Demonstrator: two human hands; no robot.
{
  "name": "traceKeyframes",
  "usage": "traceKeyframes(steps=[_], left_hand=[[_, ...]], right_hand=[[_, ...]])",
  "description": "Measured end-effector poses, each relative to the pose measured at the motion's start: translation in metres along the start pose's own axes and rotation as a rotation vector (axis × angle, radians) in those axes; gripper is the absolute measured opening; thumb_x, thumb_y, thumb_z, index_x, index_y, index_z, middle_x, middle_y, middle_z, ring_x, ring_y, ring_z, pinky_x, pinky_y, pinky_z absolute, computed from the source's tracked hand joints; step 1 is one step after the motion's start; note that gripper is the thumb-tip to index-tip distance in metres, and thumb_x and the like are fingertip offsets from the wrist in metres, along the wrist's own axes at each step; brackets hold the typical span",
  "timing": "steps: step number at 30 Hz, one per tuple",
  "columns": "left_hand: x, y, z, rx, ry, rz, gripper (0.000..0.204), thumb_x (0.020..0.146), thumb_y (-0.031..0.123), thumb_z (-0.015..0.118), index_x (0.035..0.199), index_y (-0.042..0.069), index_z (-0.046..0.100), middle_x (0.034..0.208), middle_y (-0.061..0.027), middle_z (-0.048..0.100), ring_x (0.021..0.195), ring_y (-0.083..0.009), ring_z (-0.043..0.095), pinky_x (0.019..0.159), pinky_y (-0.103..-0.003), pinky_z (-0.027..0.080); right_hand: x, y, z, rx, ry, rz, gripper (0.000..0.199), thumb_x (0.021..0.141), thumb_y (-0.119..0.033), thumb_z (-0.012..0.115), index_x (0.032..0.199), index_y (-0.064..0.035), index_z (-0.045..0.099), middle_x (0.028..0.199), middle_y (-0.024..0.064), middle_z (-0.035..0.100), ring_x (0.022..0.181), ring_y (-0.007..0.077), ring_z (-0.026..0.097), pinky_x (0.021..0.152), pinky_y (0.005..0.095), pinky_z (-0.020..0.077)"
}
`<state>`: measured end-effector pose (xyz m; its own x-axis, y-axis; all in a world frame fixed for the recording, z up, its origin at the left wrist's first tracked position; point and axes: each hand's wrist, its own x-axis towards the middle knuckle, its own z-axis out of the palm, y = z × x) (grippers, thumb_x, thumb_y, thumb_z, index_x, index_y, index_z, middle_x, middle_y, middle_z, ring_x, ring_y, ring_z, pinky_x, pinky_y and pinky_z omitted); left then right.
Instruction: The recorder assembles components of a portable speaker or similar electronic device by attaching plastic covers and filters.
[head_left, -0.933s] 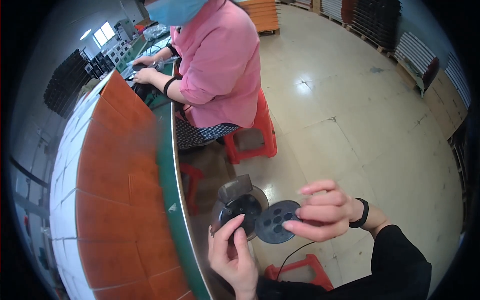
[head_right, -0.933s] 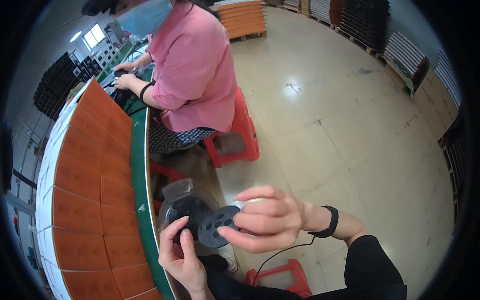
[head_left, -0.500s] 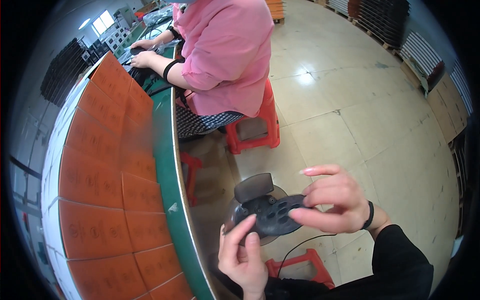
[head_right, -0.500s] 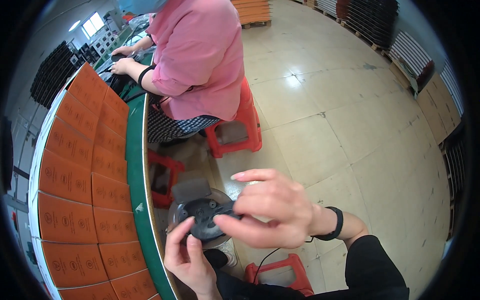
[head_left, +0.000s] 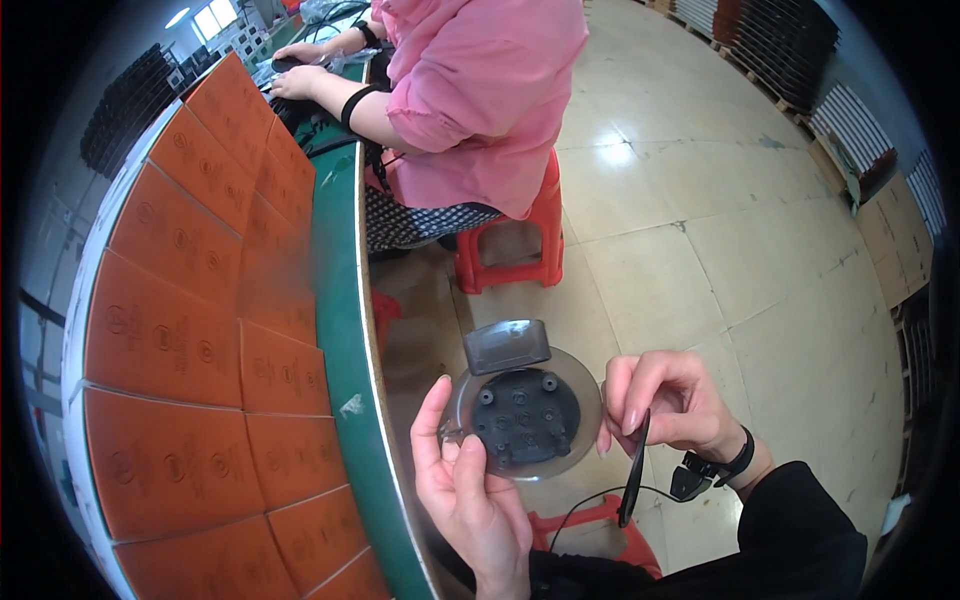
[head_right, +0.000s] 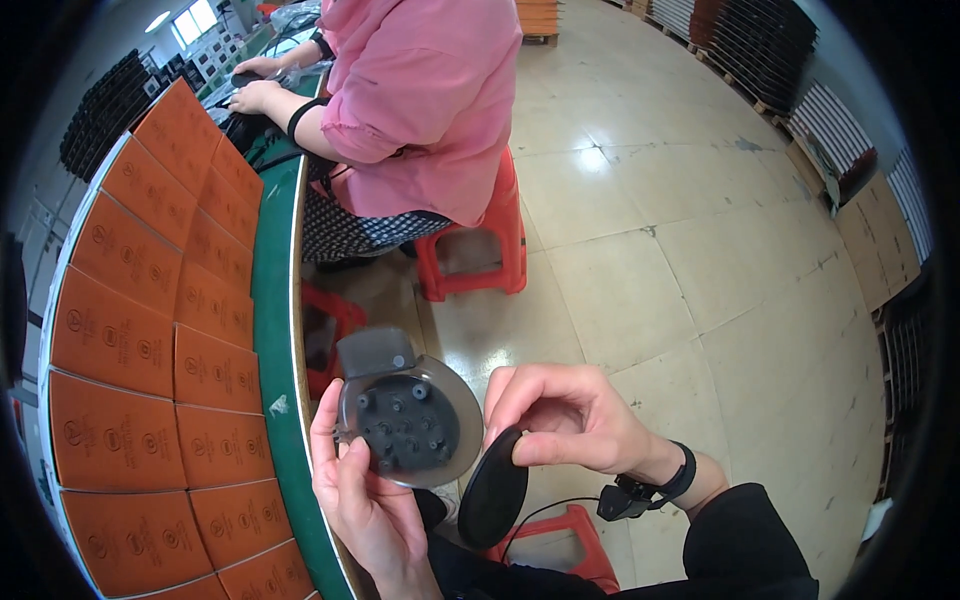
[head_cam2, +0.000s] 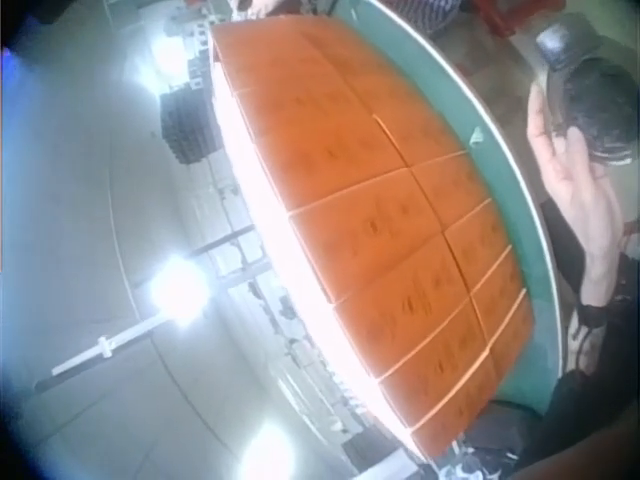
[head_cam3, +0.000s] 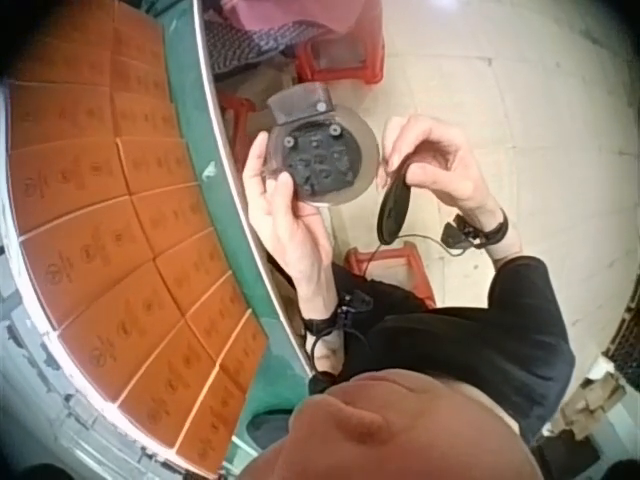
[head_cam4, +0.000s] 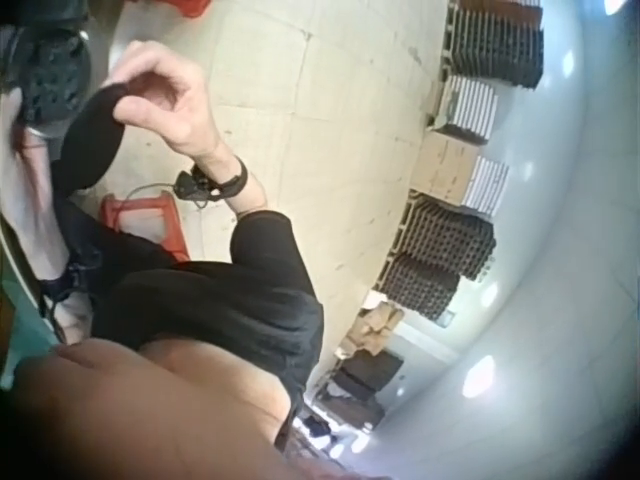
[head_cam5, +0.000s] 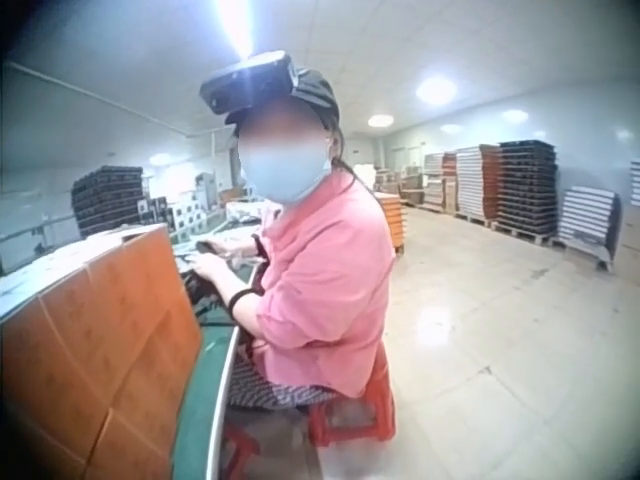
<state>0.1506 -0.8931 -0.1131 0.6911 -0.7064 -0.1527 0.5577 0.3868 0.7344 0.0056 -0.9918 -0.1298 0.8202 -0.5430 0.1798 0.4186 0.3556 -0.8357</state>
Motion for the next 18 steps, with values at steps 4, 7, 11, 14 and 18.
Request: traceKeyframes(steps=[4, 7, 11, 14, 18], left_hand=[[0.005, -0.001, -0.001, 0.098, -0.017, -0.022, 0.042, 0.082, 0.000, 0.045, 0.122, -0.009, 0.037, 0.113, -0.0185, 0.052, 0.099, -0.0219, 0.057, 0.084, -0.033, 0.050], [0.008, -0.002, -0.002, 0.142, -0.017, -0.028, 0.041, 0.081, 0.000, 0.047, 0.120, -0.009, 0.039, 0.111, -0.0174, 0.053, 0.096, -0.0207, 0.059, 0.082, -0.031, 0.051], [0.012, -0.003, -0.002, 0.160, -0.002, -0.065, 0.042, 0.081, 0.002, 0.049, 0.120, -0.010, 0.039, 0.108, -0.0171, 0.055, 0.094, -0.0206, 0.060, 0.081, -0.031, 0.051], [0.014, -0.003, -0.002, 0.162, 0.006, -0.048, 0.041, 0.081, 0.001, 0.049, 0.120, -0.010, 0.039, 0.108, -0.0172, 0.055, 0.095, -0.0207, 0.059, 0.082, -0.031, 0.051], [0.015, -0.002, -0.002, 0.152, 0.005, -0.056, 0.041, 0.081, 0.001, 0.048, 0.120, -0.010, 0.039, 0.109, -0.0173, 0.054, 0.096, -0.0207, 0.059, 0.083, -0.032, 0.050]], right_hand=[[0.002, 0.008, -0.001, 0.159, -0.075, -0.025, 0.013, 0.078, 0.000, 0.060, 0.090, 0.0044, 0.056, 0.088, 0.0136, 0.051, 0.084, 0.0229, 0.057, 0.078, 0.0338, 0.0479], [0.004, 0.014, -0.001, 0.212, -0.065, -0.037, 0.013, 0.078, -0.001, 0.061, 0.090, 0.0041, 0.056, 0.087, 0.0134, 0.050, 0.084, 0.0246, 0.059, 0.079, 0.0356, 0.0485], [0.007, 0.018, -0.001, 0.308, -0.061, -0.070, 0.013, 0.078, 0.000, 0.060, 0.089, 0.0043, 0.056, 0.087, 0.0138, 0.050, 0.082, 0.0226, 0.056, 0.080, 0.0365, 0.0489], [0.010, 0.018, -0.001, 0.330, -0.053, -0.081, 0.014, 0.078, 0.001, 0.060, 0.090, 0.0044, 0.055, 0.087, 0.0138, 0.050, 0.081, 0.0209, 0.054, 0.080, 0.0368, 0.0492], [0.011, 0.019, -0.002, 0.304, -0.043, -0.037, 0.014, 0.078, 0.002, 0.059, 0.091, 0.0045, 0.054, 0.086, 0.0137, 0.050, 0.081, 0.0201, 0.053, 0.079, 0.0368, 0.0494]])
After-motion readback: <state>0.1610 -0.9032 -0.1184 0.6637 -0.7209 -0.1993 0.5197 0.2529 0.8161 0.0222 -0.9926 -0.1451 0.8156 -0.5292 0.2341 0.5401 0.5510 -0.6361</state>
